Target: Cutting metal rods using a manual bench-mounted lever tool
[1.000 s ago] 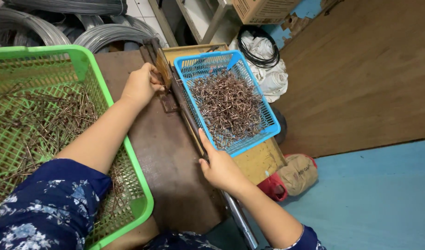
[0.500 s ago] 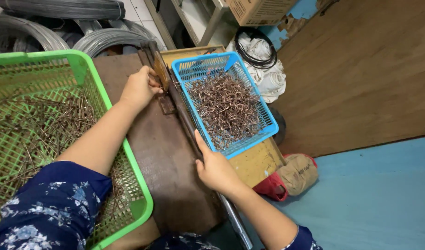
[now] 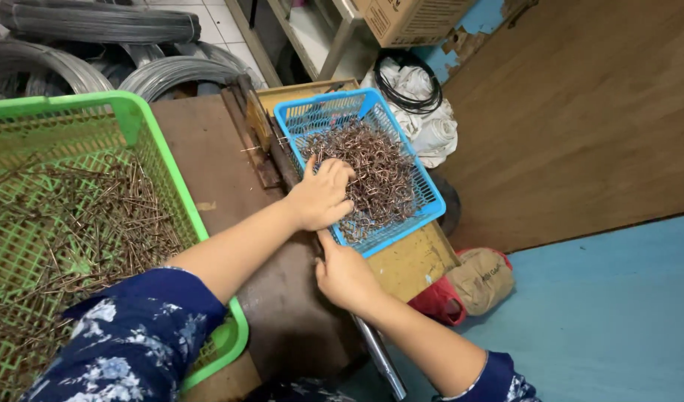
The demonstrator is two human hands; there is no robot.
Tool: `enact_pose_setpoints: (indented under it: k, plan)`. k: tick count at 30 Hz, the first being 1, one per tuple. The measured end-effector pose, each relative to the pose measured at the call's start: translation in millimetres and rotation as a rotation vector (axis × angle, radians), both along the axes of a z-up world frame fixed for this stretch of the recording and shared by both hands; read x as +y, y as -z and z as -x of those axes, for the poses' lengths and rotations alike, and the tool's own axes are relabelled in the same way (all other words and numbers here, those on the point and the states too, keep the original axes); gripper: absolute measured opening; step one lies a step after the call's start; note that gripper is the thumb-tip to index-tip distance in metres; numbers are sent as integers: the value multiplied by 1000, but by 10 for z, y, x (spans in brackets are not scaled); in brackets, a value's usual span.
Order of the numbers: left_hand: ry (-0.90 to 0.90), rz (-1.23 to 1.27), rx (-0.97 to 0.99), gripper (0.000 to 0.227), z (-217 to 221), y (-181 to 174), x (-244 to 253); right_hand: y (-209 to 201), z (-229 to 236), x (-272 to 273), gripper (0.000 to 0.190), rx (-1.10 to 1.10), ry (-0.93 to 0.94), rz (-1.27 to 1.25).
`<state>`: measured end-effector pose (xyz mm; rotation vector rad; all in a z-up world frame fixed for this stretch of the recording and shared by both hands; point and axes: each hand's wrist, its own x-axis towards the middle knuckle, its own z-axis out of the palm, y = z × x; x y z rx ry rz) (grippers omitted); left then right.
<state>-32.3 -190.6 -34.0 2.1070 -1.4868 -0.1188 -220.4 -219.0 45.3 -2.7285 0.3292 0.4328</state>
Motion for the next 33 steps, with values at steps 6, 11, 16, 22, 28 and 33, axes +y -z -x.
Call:
enact_pose_setpoints:
  k: [6, 11, 16, 22, 28, 33]
  plan:
    - [-39, -127, -79, 60, -4, 87, -69, -431, 71, 169, 70, 86, 28, -60]
    - [-82, -93, -147, 61, 63, 178, -126, -166, 48, 126, 67, 60, 75, -40]
    - [-109, -129, -187, 62, 329, 170, -66, 248, 199, 84, 57, -1, 59, 69]
    - [-159, 11, -282, 64, 174, 337, -152, 290, 87, 64, 62, -53, 64, 58]
    - [-222, 97, -342, 59, 150, 418, -224, 371, 39, 4, 63, -28, 72, 32]
    - [-245, 133, -308, 56, 231, 367, -152, 540, 75, -54, 61, -11, 77, 51]
